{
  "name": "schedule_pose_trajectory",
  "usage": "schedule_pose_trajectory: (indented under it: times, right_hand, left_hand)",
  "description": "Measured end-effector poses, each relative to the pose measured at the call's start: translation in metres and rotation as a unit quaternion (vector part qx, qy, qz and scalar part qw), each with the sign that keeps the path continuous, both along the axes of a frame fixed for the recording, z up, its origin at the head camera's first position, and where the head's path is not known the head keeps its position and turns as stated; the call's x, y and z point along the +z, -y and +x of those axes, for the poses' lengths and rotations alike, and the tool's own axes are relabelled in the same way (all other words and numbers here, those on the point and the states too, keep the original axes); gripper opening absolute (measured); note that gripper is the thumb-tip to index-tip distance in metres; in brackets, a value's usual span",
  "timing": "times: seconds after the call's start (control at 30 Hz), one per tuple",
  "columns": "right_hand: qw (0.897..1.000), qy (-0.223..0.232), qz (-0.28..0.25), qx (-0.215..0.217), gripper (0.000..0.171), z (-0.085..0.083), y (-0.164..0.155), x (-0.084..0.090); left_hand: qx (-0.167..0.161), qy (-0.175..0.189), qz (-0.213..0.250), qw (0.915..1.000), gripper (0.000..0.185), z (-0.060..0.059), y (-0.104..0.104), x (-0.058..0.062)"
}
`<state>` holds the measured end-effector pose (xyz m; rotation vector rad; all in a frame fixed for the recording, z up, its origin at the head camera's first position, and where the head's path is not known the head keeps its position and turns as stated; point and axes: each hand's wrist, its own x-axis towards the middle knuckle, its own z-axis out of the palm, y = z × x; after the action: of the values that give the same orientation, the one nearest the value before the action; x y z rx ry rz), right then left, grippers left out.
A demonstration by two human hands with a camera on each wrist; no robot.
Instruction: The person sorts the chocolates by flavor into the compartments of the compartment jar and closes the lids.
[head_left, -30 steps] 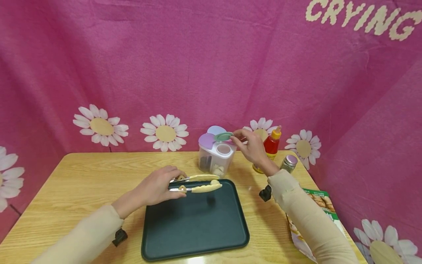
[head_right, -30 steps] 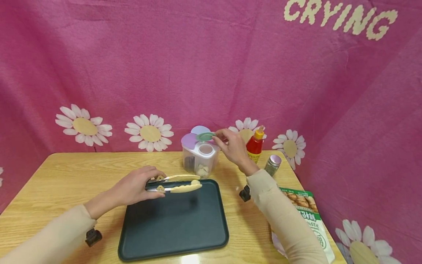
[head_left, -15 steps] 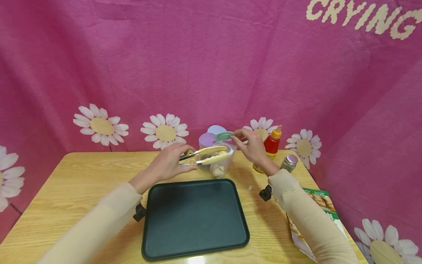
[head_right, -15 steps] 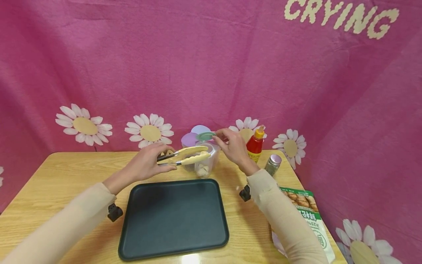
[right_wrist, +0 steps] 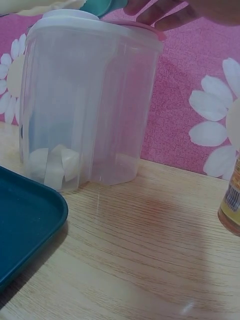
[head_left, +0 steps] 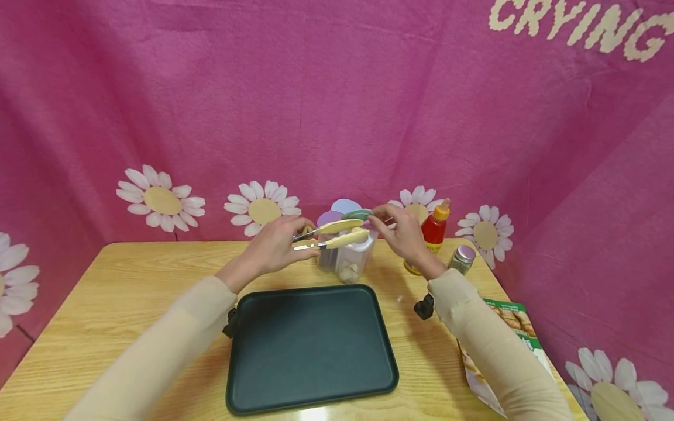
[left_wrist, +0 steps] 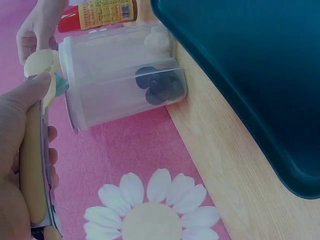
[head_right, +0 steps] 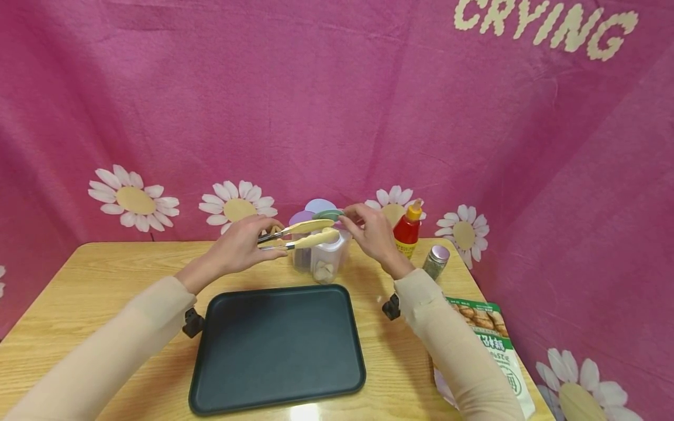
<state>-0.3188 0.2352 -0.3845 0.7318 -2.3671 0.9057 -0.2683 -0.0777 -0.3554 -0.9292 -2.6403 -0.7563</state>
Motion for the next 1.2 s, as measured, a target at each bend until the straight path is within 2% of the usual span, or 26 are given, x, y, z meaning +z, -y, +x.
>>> schedule_pose_trajectory:
  times: [0.2, 0.37, 0.5, 0.7, 0.83, 0.93, 1.2]
  right_hand:
    - [1.0, 0.004, -0.002, 0.0, 0.017, 0.0, -0.001, 0.0]
    - [1.0, 0.006, 0.0, -0.002, 0.016, -0.002, 0.0, -0.001]
    - [1.0, 0.004, -0.002, -0.004, 0.016, -0.001, 0.0, 0.0]
    - [1.0, 0.011, -0.001, -0.007, 0.017, 0.0, 0.0, 0.001]
    - [1.0, 0.015, -0.001, -0.005, 0.017, -0.001, -0.001, 0.001]
    - [1.0, 0.015, -0.002, -0.005, 0.017, -0.001, -0.001, 0.001]
    - [1.0, 0.012, -0.002, -0.004, 0.016, -0.001, -0.001, 0.0]
  left_hand:
    - [0.007, 0.019, -0.007, 0.9998, 0.05, -0.002, -0.002, -0.001]
    - [0.02, 0.028, -0.011, 0.9993, 0.06, 0.0, 0.001, -0.001]
    - [0.033, 0.031, -0.019, 0.9988, 0.067, 0.005, 0.006, -0.001]
    - [0.061, 0.044, -0.018, 0.997, 0.07, 0.02, 0.023, -0.004]
    - [0.09, 0.054, -0.01, 0.9944, 0.074, 0.032, 0.043, -0.015]
    - [0.126, 0.064, -0.009, 0.99, 0.077, 0.039, 0.06, -0.028]
    - [0.228, 0.075, -0.003, 0.9709, 0.073, 0.056, 0.104, -0.058]
